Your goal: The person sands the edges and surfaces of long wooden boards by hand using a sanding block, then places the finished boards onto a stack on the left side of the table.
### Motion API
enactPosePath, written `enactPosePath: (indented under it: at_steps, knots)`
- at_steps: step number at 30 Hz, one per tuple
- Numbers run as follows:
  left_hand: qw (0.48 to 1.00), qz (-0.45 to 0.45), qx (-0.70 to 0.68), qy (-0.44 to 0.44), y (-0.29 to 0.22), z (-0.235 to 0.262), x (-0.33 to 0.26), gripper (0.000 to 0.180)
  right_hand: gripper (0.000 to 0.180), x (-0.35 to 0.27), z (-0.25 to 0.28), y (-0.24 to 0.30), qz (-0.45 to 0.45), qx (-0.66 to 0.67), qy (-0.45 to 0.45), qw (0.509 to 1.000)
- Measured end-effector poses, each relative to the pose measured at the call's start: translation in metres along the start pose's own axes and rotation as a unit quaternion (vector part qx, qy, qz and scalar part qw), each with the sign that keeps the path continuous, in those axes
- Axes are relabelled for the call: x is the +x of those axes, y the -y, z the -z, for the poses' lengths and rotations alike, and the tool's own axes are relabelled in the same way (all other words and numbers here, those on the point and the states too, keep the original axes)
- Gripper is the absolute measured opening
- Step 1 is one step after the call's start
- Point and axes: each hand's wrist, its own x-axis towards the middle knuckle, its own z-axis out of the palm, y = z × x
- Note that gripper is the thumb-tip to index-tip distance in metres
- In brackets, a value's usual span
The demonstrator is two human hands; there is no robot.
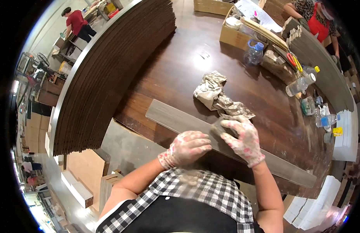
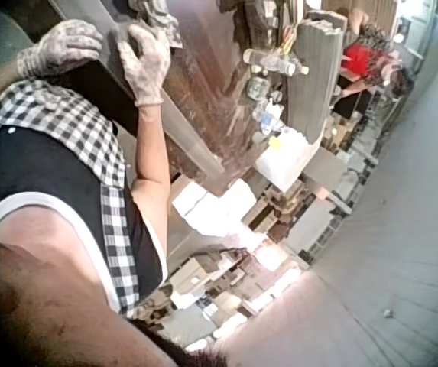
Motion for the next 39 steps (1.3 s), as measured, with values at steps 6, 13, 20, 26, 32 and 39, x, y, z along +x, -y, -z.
enactPosePath:
  at_steps: [6, 13, 20, 26, 32, 39]
  knots:
    - [0.999, -0.002, -0.047, -0.004, 0.007, -0.005, -0.005, 0.023, 0.032, 0.126, -0.103, 0.055, 0.128, -0.033, 0.020, 0.991]
    - [0.995, -0.005, -0.103, -0.002, 0.012, 0.000, -0.005, 0.021, 0.030, 0.185, -0.125, 0.065, 0.121, -0.009, -0.028, 0.992]
    - [0.990, -0.014, -0.137, 0.014, 0.015, -0.004, -0.009, 0.023, 0.032, 0.148, -0.119, 0.087, 0.109, 0.026, -0.004, 0.994]
    - [0.989, -0.027, -0.145, -0.005, 0.018, 0.006, -0.007, 0.020, 0.037, 0.079, -0.058, 0.050, 0.005, -0.025, 0.038, 0.999]
    - [0.986, -0.040, -0.163, -0.007, 0.021, 0.003, -0.006, 0.020, 0.031, 0.046, -0.033, 0.050, -0.092, -0.039, -0.021, 0.995]
    - [0.994, -0.034, -0.096, 0.038, 0.022, 0.000, -0.015, 0.016, 0.033, 0.069, -0.074, 0.070, 0.015, -0.051, -0.013, 0.998]
